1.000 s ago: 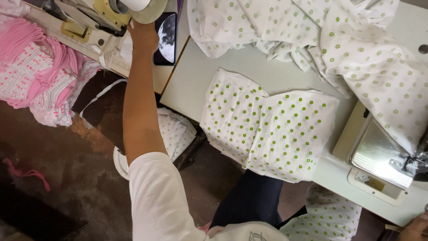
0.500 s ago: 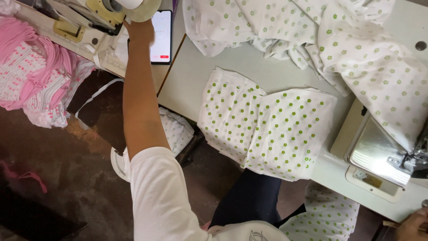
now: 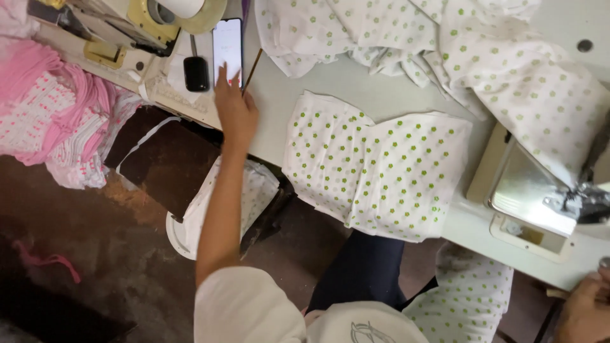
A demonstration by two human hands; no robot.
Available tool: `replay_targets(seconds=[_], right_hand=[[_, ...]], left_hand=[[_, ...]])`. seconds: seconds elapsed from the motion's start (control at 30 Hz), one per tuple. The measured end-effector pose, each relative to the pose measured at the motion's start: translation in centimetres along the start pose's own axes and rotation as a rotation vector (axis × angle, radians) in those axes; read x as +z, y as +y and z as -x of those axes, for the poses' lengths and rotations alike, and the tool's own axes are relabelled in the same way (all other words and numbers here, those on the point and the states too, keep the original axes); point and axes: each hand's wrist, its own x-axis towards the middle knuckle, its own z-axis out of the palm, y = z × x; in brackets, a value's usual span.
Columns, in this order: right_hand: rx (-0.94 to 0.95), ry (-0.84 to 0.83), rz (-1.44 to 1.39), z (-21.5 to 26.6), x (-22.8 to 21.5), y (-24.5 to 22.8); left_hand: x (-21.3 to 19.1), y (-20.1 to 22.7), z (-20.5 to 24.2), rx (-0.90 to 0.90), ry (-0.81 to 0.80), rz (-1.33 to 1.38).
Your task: Sewing pre-cut fabric pieces together using an industrial sewing machine in a factory setting.
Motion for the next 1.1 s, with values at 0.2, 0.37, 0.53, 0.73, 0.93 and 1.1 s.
replay_targets(seconds=[0.2, 0.37, 0.53, 0.73, 0.93, 1.1], right_hand=[[0.001, -0.006, -0.179, 1.1, 2.6, 8.2], [-0.198, 0.003, -0.119, 0.5, 0.1, 6.6], [-0.043, -0.008, -0.183, 1.5, -2.2, 2.8], [-0.002, -0.117, -0.413, 2.6, -1.2, -4.8], [-0.109, -0.254, -0.595, 1.1, -0.9, -12.2], [-0.197, -0.412, -0.642, -0.7, 2.6, -16.7]], left_hand=[[2.7, 9.5, 11.6, 0.160, -0.100, 0.405], [7.5, 17.0, 15.8, 0.516, -0.547, 0.046], [5.5, 22.2, 12.7, 0.407, -0.616, -0.140], [17.0, 31.4, 16.2, 0.441, -0.233, 0.210], [26.2, 33.7, 14.1, 0.168, -0.252, 0.232], [18.1, 35.9, 14.9, 0.027, -0.318, 0.297]])
